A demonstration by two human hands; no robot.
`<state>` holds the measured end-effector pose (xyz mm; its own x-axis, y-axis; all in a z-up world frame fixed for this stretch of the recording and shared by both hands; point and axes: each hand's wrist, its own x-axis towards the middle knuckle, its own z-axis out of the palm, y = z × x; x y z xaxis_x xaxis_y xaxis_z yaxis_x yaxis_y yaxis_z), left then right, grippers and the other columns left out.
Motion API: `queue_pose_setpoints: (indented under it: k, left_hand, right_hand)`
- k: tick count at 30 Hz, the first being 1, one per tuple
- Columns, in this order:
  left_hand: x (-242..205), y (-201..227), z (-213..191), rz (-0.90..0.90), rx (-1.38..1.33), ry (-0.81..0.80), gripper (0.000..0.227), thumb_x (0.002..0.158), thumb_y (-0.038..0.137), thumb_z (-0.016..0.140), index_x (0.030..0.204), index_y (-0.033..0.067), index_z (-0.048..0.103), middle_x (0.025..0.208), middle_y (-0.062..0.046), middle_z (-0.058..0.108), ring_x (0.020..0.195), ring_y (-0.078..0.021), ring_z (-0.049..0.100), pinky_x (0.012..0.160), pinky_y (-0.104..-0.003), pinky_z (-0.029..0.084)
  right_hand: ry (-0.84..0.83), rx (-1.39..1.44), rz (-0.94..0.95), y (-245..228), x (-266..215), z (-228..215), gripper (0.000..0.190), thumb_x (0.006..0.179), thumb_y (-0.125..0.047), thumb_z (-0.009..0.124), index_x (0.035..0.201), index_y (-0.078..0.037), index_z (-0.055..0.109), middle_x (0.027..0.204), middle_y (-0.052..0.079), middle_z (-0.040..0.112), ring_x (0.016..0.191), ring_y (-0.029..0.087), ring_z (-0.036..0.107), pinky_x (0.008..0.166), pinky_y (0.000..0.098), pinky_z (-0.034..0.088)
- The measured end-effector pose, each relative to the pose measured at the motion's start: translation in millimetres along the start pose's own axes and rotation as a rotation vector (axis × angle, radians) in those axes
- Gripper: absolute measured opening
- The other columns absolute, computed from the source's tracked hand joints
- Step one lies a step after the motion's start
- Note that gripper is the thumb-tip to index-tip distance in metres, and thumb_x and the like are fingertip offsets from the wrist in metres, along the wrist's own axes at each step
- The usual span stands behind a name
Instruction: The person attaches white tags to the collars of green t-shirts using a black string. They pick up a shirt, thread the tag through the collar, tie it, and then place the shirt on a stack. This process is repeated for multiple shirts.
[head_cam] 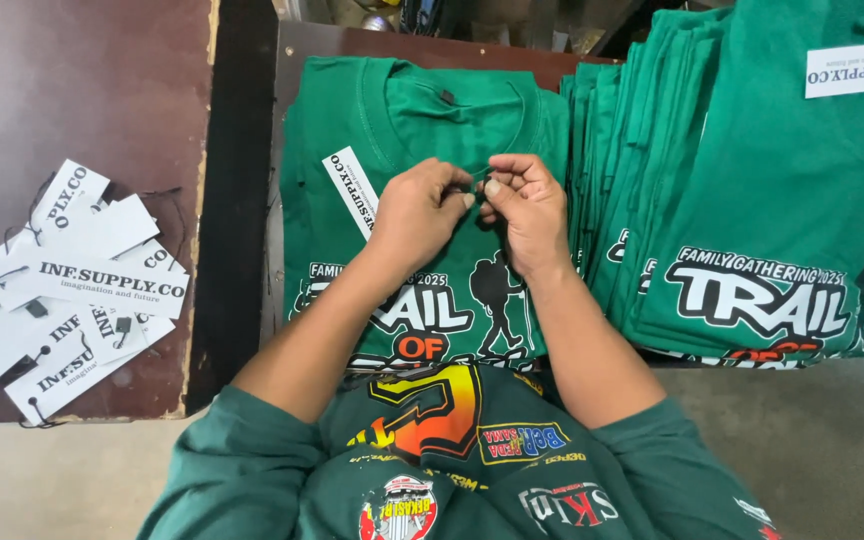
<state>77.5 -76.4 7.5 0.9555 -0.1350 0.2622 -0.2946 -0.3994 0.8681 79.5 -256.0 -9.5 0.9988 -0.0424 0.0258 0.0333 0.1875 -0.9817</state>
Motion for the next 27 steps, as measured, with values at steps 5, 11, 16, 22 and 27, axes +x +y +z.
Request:
queue_pose_setpoints:
  k: [5, 11, 16, 22, 27]
  left_hand:
    - [-13, 7, -30, 0.207, 0.063, 0.337, 0.03, 0.088, 0.003, 0.076, 0.117, 0.0081, 0.072, 0.105, -0.009, 0.065, 0.104, -0.0327, 0.068, 0.091, -0.042, 0.055]
    - [-55, -7, -82, -0.048, 0.206, 0.554, 0.033, 0.089, 0.0, 0.072, 0.121, -0.0009, 0.063, 0.094, -0.015, 0.058, 0.081, -0.0341, 0.064, 0.071, -0.04, 0.056]
    - [-83, -5, -75, -0.183, 0.49, 0.399, 0.024, 0.083, 0.023, 0.082, 0.097, 0.008, 0.071, 0.089, -0.007, 0.057, 0.084, -0.0332, 0.062, 0.069, -0.046, 0.051]
    - [-74, -2, -62, -0.188, 0.494, 0.344, 0.05, 0.066, 0.025, 0.098, 0.098, 0.0041, 0.066, 0.09, -0.006, 0.052, 0.088, -0.0331, 0.056, 0.076, -0.048, 0.043]
    - [-71, -6, -60, -0.189, 0.42, 0.356, 0.037, 0.068, 0.021, 0.096, 0.088, 0.0109, 0.066, 0.082, -0.002, 0.056, 0.085, -0.0302, 0.059, 0.075, -0.048, 0.042]
  right_hand:
    - [-0.014, -0.066, -0.012, 0, -1, 2, 0.019, 0.095, 0.0, 0.071, 0.113, 0.0, 0.067, 0.088, 0.016, 0.074, 0.067, 0.017, 0.073, 0.057, 0.0265, 0.063]
    - [-0.032, -0.188, -0.08, -3, -12, 13, 0.013, 0.094, 0.003, 0.07, 0.107, 0.003, 0.069, 0.093, 0.019, 0.074, 0.069, 0.015, 0.073, 0.057, 0.023, 0.062]
    - [-0.032, -0.274, -0.177, -5, -13, 17, 0.014, 0.095, 0.004, 0.069, 0.109, 0.004, 0.071, 0.094, 0.02, 0.074, 0.067, 0.015, 0.071, 0.054, 0.0223, 0.061]
    - [-0.052, -0.399, -0.509, -11, -22, 23, 0.016, 0.098, -0.004, 0.071, 0.111, 0.005, 0.072, 0.103, 0.018, 0.064, 0.071, 0.018, 0.063, 0.052, 0.0253, 0.056]
    - [-0.128, -0.794, -0.883, -18, -42, 38, 0.009, 0.094, -0.016, 0.078, 0.101, -0.012, 0.081, 0.089, 0.004, 0.064, 0.068, 0.022, 0.064, 0.059, 0.0316, 0.055]
